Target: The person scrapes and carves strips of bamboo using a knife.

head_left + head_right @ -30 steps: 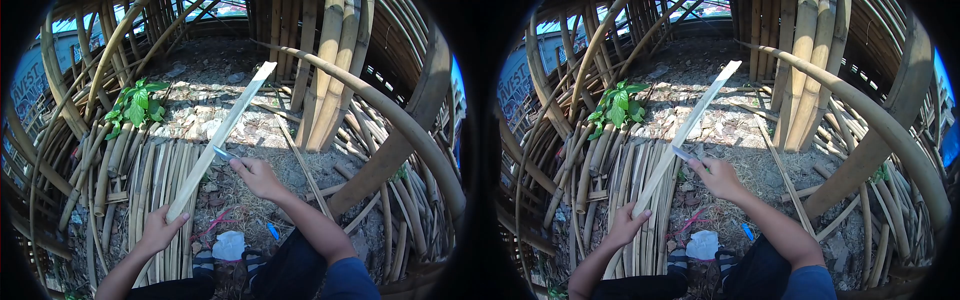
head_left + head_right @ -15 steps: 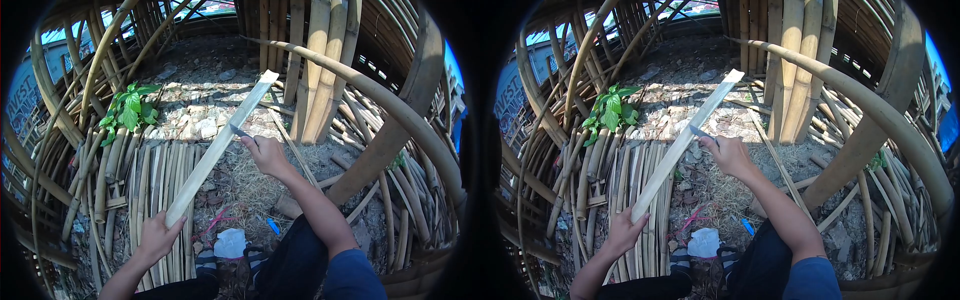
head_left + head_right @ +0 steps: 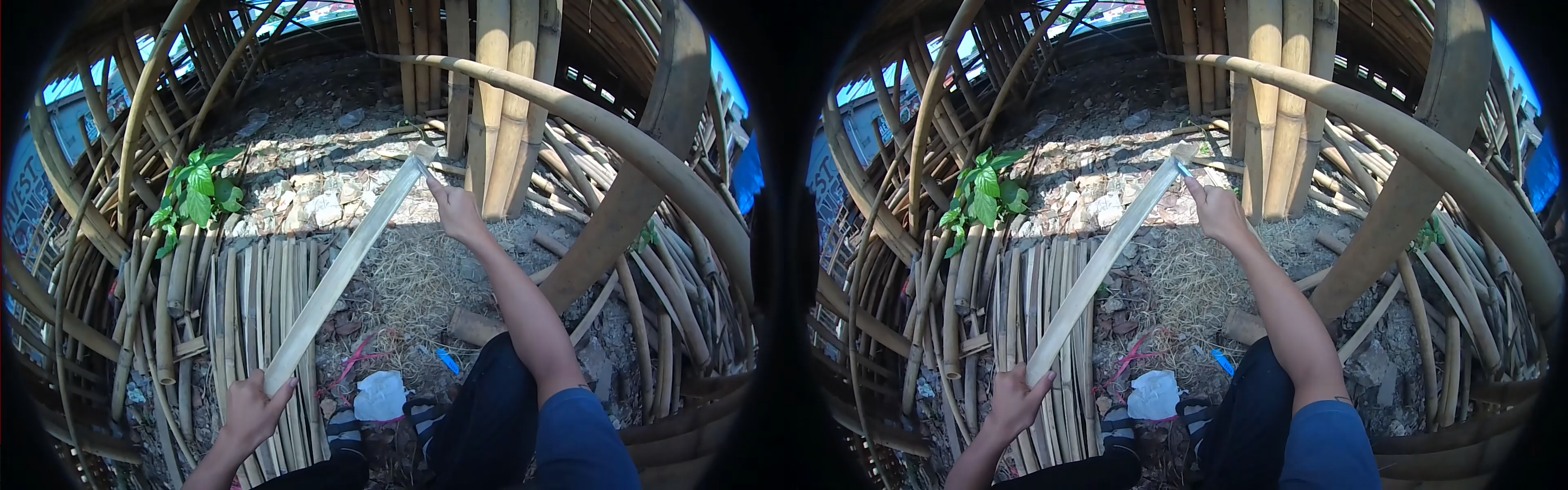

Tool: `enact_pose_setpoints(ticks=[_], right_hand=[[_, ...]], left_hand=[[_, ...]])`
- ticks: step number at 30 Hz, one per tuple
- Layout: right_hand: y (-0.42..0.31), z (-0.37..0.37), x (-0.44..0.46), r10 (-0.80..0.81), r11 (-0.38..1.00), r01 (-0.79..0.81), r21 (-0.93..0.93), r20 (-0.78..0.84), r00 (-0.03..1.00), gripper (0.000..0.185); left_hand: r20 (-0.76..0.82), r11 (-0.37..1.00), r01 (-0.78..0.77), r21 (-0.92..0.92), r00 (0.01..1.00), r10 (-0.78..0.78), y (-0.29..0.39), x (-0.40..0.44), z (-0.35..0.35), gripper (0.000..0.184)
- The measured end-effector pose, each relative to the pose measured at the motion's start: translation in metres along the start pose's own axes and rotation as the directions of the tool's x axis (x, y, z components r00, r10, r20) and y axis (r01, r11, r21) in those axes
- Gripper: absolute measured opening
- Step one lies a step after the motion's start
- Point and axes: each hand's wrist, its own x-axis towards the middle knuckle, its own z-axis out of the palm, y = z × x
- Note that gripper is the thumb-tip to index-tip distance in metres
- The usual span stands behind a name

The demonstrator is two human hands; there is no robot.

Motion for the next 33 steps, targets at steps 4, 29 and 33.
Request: enact_pose_setpoints(ticks=[4,29,33], right_hand=[[0.001,-0.004,-0.005,0.058,0.997,-0.058,-0.044,0.010,0.998,0.076],[-0.078,0.040,-0.078,-0.330,0.941,0.333,0.055,0.365,0.871,0.070],[-0.086,0.041,-0.095,-0.324,0.939,0.340,0.051,0.456,0.829,0.071]], left_hand=[[-0.006,0.998,-0.020,0.059,1.000,0.021,-0.007,0.000,0.003,0.053],[0.241,0.936,0.228,-0.268,0.956,-0.164,0.006,0.005,-0.012,0.057],[0.262,0.932,0.229,-0.279,0.952,-0.156,-0.006,0.006,-0.002,0.059]])
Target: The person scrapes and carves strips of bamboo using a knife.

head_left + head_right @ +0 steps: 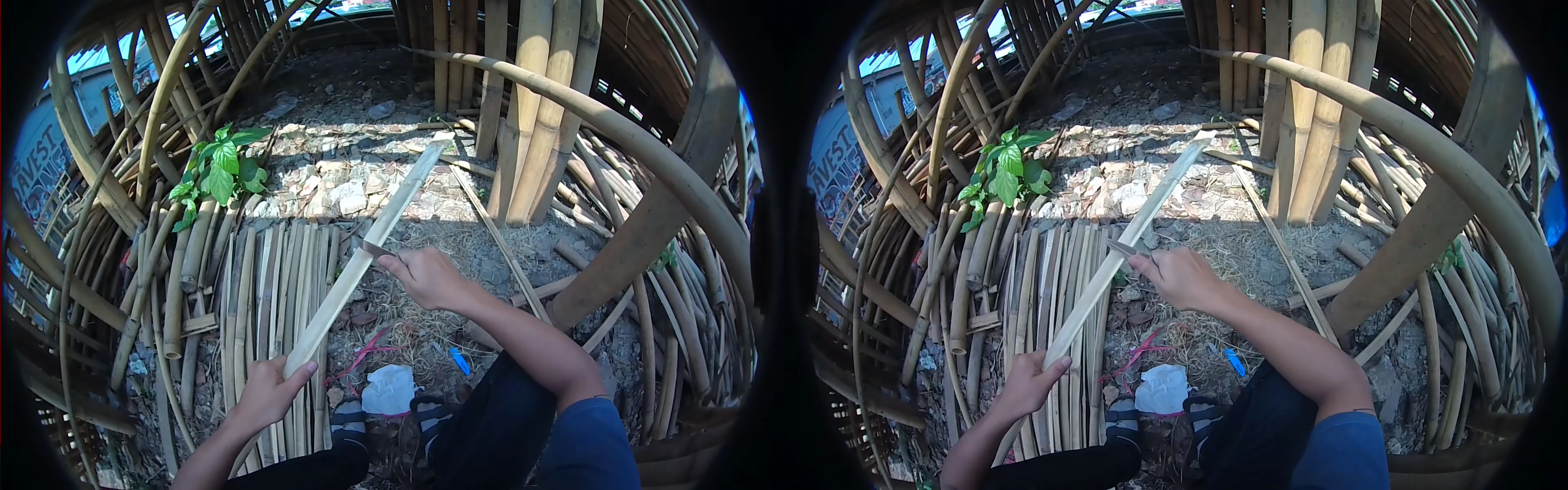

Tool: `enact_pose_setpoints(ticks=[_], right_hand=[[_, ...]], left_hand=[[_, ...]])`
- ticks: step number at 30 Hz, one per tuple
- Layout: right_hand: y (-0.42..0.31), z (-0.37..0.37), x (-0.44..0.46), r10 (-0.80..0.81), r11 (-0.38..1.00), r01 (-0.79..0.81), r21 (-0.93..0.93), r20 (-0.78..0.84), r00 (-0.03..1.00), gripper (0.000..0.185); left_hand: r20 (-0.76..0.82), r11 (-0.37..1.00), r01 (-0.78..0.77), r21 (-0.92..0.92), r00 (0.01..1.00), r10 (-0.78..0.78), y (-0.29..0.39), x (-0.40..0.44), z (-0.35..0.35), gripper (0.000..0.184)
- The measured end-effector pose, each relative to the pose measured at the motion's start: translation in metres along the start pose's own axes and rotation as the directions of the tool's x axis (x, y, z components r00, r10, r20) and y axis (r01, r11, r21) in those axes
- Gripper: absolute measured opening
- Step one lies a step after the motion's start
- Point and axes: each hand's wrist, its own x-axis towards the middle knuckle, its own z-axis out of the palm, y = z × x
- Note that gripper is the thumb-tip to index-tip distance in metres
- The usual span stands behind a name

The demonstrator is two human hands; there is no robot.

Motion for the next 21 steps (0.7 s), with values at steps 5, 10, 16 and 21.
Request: enact_pose_setpoints(ticks=[5,10,16,21], right_hand=[[-0.018,0.010,-0.010,-0.088,0.995,0.084,0.058,0.070,0.994,0.070],[-0.004,0.001,0.000,-0.131,0.990,0.131,-0.061,-0.005,0.991,0.070],[0.004,-0.003,0.008,-0.116,0.991,0.103,-0.089,-0.151,0.982,0.066],[0.012,-0.004,0.012,-0.068,0.992,0.055,-0.111,-0.120,0.990,0.067]], left_hand=[[0.008,0.999,0.000,-0.044,1.000,0.000,0.002,0.001,0.000,0.058],[-0.003,0.999,-0.020,-0.042,1.000,0.020,0.009,0.000,-0.003,0.058],[-0.021,0.996,-0.019,-0.085,1.000,0.018,0.009,0.000,-0.004,0.054],[-0.035,0.999,-0.007,-0.040,0.999,0.006,0.013,-0.001,-0.006,0.053]])
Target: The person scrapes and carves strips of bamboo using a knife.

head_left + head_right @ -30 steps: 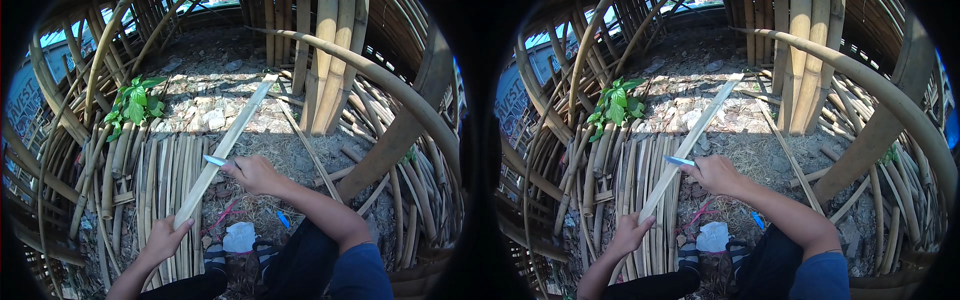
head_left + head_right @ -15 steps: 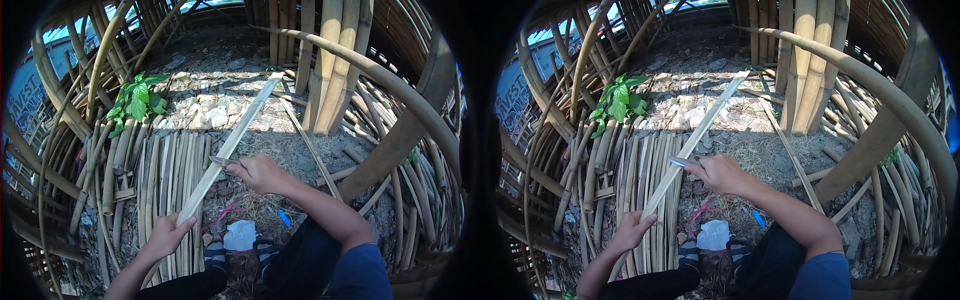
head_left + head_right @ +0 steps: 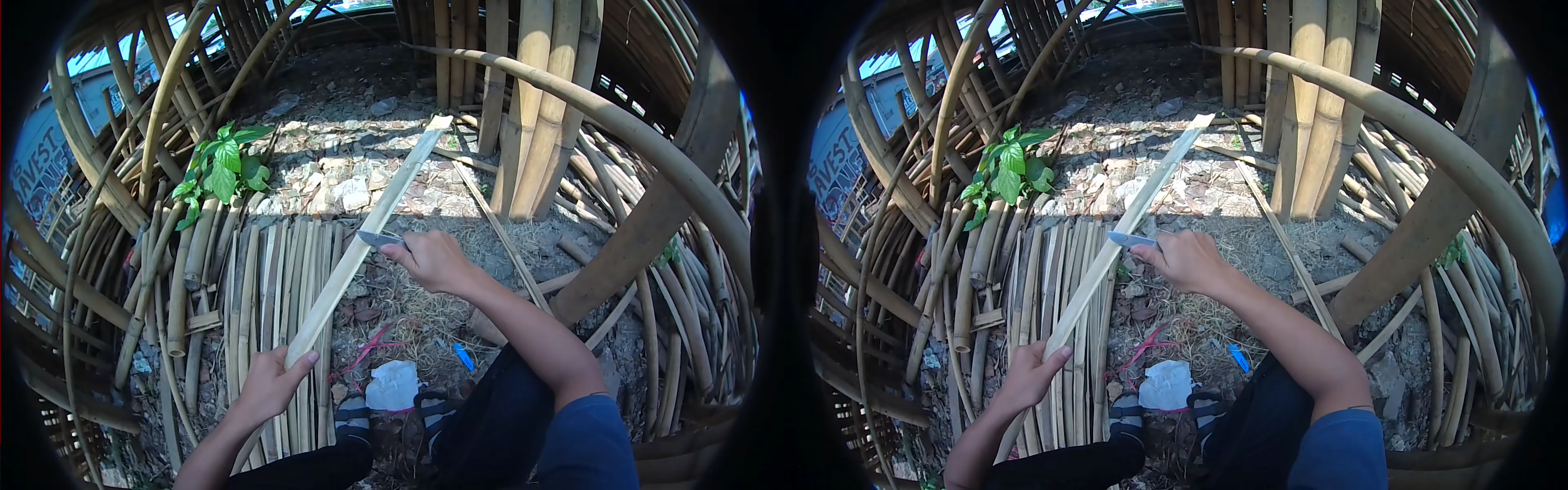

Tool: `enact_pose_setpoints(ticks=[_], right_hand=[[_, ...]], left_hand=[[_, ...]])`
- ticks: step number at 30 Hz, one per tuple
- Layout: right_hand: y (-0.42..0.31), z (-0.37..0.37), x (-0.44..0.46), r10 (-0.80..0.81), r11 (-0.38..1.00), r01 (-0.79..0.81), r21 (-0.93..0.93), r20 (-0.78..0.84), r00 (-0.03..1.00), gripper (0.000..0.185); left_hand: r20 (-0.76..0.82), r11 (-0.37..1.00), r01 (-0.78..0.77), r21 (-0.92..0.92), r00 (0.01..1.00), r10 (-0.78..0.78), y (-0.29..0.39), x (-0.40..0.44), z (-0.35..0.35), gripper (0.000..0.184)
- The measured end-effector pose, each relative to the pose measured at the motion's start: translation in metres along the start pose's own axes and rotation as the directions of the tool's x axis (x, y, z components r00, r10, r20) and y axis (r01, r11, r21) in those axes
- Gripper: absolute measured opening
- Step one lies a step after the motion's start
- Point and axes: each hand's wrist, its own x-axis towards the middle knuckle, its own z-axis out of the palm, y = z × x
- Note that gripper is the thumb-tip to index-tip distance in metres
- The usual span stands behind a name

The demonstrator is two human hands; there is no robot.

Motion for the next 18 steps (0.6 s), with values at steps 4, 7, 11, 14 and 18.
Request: enact_pose_setpoints(ticks=[4,7,11,14,18], right_hand=[[0.022,-0.008,0.009,0.079,0.991,-0.070,0.113,-0.078,0.994,0.068],[0.035,-0.020,0.011,0.186,0.983,-0.186,0.005,-0.014,0.982,0.070],[0.075,-0.025,0.019,0.334,0.942,-0.331,0.048,-0.075,0.940,0.077],[0.074,-0.033,0.017,0.360,0.932,-0.361,-0.029,-0.041,0.932,0.078],[0.099,-0.031,0.023,0.431,0.902,-0.432,0.025,-0.122,0.894,0.078]], left_hand=[[-0.017,0.999,-0.028,-0.036,0.999,0.028,-0.003,-0.002,0.002,0.053],[0.031,0.999,0.012,0.033,0.999,-0.013,-0.002,-0.001,0.003,0.054],[0.046,0.999,0.006,0.041,0.999,-0.008,-0.005,-0.002,0.008,0.050],[0.051,0.999,0.021,0.036,0.998,-0.023,-0.006,0.000,0.012,0.043],[0.060,0.999,0.015,0.043,0.998,-0.017,-0.008,-0.002,0.014,0.044]])
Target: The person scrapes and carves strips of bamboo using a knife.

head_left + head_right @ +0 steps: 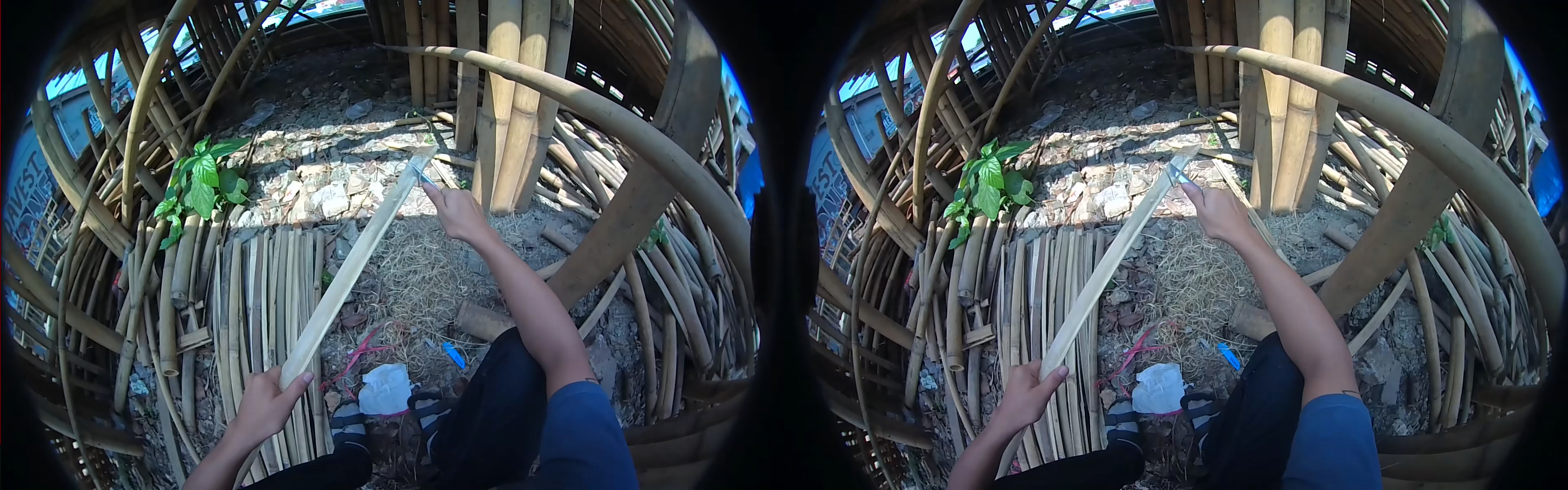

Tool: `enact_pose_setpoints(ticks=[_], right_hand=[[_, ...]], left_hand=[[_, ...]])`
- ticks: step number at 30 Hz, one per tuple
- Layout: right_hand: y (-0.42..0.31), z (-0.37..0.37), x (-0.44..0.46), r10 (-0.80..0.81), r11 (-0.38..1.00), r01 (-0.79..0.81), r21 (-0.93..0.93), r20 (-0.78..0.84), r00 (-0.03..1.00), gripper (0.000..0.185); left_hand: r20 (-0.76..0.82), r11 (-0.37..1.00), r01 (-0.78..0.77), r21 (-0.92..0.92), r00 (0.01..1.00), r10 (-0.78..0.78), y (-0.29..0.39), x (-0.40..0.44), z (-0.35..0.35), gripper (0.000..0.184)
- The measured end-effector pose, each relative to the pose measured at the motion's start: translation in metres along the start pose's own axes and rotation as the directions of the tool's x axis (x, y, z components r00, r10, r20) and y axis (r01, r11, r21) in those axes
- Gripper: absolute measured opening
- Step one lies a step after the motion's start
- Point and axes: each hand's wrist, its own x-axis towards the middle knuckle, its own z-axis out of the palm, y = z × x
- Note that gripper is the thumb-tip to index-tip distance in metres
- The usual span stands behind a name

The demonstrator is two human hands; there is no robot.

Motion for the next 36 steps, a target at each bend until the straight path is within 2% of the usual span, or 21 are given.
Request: enact_pose_setpoints(ticks=[3,5,9,13,16,17,18,19,21,22,23,24,25,26,27,29,30,31,33,34,36], right_hand=[[0.010,0.000,0.006,-0.023,1.000,0.023,-0.004,-0.064,0.998,0.078],[0.009,-0.010,0.010,0.061,0.998,-0.061,0.013,-0.061,0.996,0.079],[0.017,-0.011,0.015,0.008,0.995,-0.022,-0.095,-0.146,0.989,0.081],[0.016,-0.015,0.019,0.069,0.991,-0.076,-0.112,-0.063,0.996,0.082],[0.020,-0.005,0.027,-0.020,1.000,0.018,-0.011,-0.199,0.980,0.076],[0.020,-0.002,0.028,0.146,0.888,-0.168,0.427,0.084,0.986,0.071],[0.012,-0.005,0.028,0.160,0.579,-0.411,0.705,0.396,0.904,0.069],[0.006,-0.008,0.025,0.158,0.584,-0.405,0.704,0.391,0.907,0.069],[-0.003,-0.008,0.009,0.039,0.166,-0.513,0.842,0.514,0.857,0.064],[0.005,-0.003,0.011,0.040,0.298,-0.474,0.828,0.486,0.873,0.066],[0.013,0.010,0.014,0.040,0.299,-0.475,0.828,0.487,0.873,0.066],[0.010,0.019,0.010,0.093,0.615,-0.248,0.749,0.243,0.966,0.066],[0.007,0.025,0.007,0.050,0.855,-0.032,0.518,-0.020,0.999,0.067],[0.010,0.027,0.001,-0.068,0.923,0.086,0.374,-0.060,0.996,0.067],[0.001,0.024,-0.009,-0.069,0.924,0.086,0.373,-0.060,0.996,0.067],[-0.014,0.021,-0.023,-0.345,0.926,0.351,0.137,-0.064,0.936,0.065],[-0.022,0.006,-0.028,-0.452,0.890,0.452,-0.058,0.011,0.892,0.065],[-0.007,-0.002,-0.011,-0.452,0.891,0.451,-0.052,0.008,0.892,0.065],[0.025,-0.023,0.021,-0.182,0.970,0.153,-0.188,-0.146,0.973,0.068],[0.025,-0.011,0.015,-0.043,0.998,0.039,-0.055,-0.076,0.996,0.072],[0.018,0.002,0.017,-0.042,0.994,0.037,-0.101,-0.047,0.998,0.074]], left_hand=[[0.011,0.999,0.036,0.014,0.999,-0.036,0.006,-0.001,-0.001,0.044],[0.013,1.000,0.017,0.021,1.000,-0.017,0.011,-0.002,-0.002,0.051],[0.005,0.997,-0.026,0.074,1.000,0.025,0.007,-0.001,-0.001,0.056],[-0.009,1.000,-0.028,0.012,1.000,0.028,0.010,-0.004,0.000,0.056],[-0.024,0.995,-0.062,0.078,0.998,0.064,0.002,0.000,-0.001,0.056],[-0.021,0.998,-0.038,0.059,0.999,0.040,-0.002,0.001,0.000,0.056],[-0.021,0.999,-0.020,0.035,1.000,0.021,-0.004,0.003,0.001,0.056],[-0.025,0.999,-0.025,0.031,0.999,0.026,-0.002,0.004,0.001,0.056],[0.032,0.999,-0.005,-0.047,0.999,0.007,-0.002,0.002,0.000,0.056],[0.032,0.999,-0.005,-0.049,0.999,0.007,-0.003,0.002,0.001,0.056],[0.056,0.998,0.026,-0.059,0.998,-0.022,-0.004,0.002,0.000,0.056],[0.080,0.996,0.057,-0.065,0.995,-0.051,-0.005,0.002,-0.001,0.055],[0.079,0.996,0.056,-0.063,0.996,-0.051,-0.005,0.003,-0.003,0.055],[0.093,0.989,0.101,-0.109,0.992,-0.091,-0.005,0.002,-0.005,0.055],[0.110,0.977,0.145,-0.158,0.986,-0.129,-0.005,0.003,-0.006,0.055],[0.113,0.980,0.112,-0.163,0.989,-0.094,-0.011,0.002,-0.005,0.054],[0.115,0.983,0.076,-0.170,0.992,-0.057,-0.013,0.002,-0.006,0.054],[0.113,0.983,0.078,-0.164,0.992,-0.060,-0.010,0.001,-0.008,0.054],[0.113,0.984,0.111,-0.139,0.989,-0.095,-0.001,-0.005,-0.007,0.054],[0.113,0.985,0.147,-0.093,0.984,-0.136,-0.001,-0.003,-0.006,0.055],[0.117,0.980,0.164,-0.112,0.982,-0.151,-0.002,0.000,-0.001,0.055]])
